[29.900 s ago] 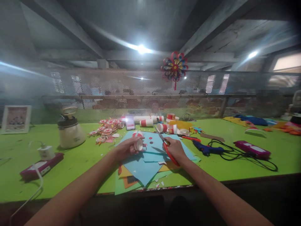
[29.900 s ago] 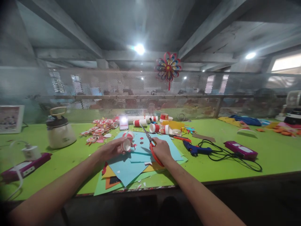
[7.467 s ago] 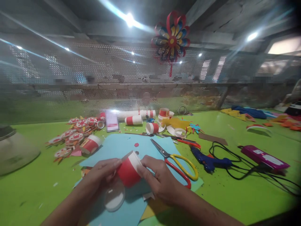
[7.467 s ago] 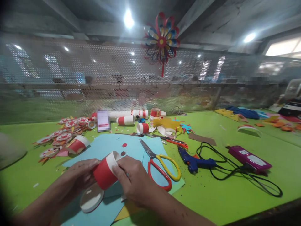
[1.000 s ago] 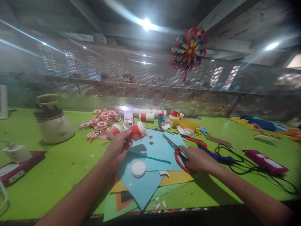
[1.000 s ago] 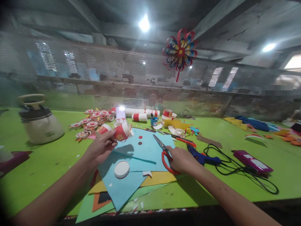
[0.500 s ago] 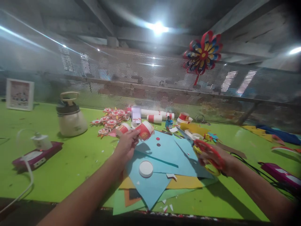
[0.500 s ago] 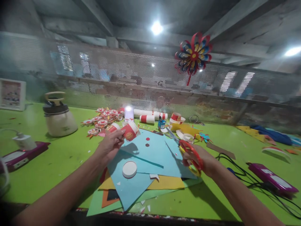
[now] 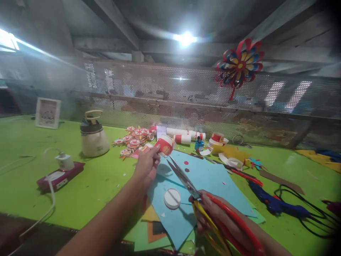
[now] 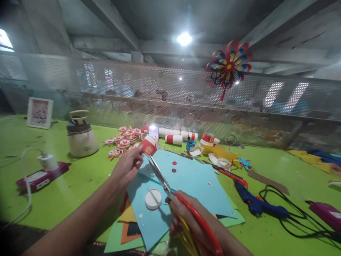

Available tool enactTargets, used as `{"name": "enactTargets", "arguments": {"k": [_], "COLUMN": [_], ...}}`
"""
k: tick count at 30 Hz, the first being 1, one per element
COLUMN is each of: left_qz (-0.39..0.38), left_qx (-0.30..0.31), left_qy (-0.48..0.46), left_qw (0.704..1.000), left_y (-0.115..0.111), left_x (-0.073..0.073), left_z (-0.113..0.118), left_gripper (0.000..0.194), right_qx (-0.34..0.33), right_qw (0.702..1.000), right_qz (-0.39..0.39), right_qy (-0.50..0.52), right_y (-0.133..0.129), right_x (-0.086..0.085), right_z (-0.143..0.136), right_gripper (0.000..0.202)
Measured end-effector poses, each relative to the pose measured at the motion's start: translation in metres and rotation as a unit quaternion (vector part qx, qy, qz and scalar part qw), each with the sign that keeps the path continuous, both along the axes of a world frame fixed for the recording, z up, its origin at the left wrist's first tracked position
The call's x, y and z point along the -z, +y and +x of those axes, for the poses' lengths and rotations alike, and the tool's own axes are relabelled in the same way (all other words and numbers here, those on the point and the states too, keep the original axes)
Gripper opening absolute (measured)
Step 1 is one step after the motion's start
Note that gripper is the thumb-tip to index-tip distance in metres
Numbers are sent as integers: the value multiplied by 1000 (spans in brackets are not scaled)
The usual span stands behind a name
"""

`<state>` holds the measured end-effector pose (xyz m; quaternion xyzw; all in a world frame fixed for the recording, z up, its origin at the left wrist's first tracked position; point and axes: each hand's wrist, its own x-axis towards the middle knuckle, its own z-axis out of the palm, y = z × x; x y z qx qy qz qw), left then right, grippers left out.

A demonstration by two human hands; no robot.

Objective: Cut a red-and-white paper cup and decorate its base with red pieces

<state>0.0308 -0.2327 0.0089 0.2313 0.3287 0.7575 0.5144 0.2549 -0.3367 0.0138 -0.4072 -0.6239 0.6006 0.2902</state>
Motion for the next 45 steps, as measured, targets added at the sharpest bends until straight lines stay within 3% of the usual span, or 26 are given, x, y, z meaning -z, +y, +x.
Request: {"name": "enactTargets", "arguments": {"k": [7,13,16,29,38,45], "left_qz": [-19,-39,-37,-9,22,35], "left_qx": [4,12,14,48,123,133], "left_qy": [11,27,39,88,134,143], "left_qw": [1000,999,998,995,983,980], "left_y": [-2,-1,-3,-9,-14,-16], "left_x": [-1,0,-1,-3,-4,-2], "left_z": [-2,-3,0,7,12,13], "left_gripper": [41,40,36,35,24,25], "right_qx": [-40,0,4,4,-6,44], "right_qw": [996,999,998,991,991,987], "right_qz": [66,-25,-28,123,130,155], "right_qy": [-43,40,51,-54,-37,-27], "right_y": [17,19,16,20,23,21], "right_x": [-1,15,17,10,15,19], "right_z": [-14,-13,-12,-4,-1,1], "right_gripper": [46,43,43,40,41,47]}}
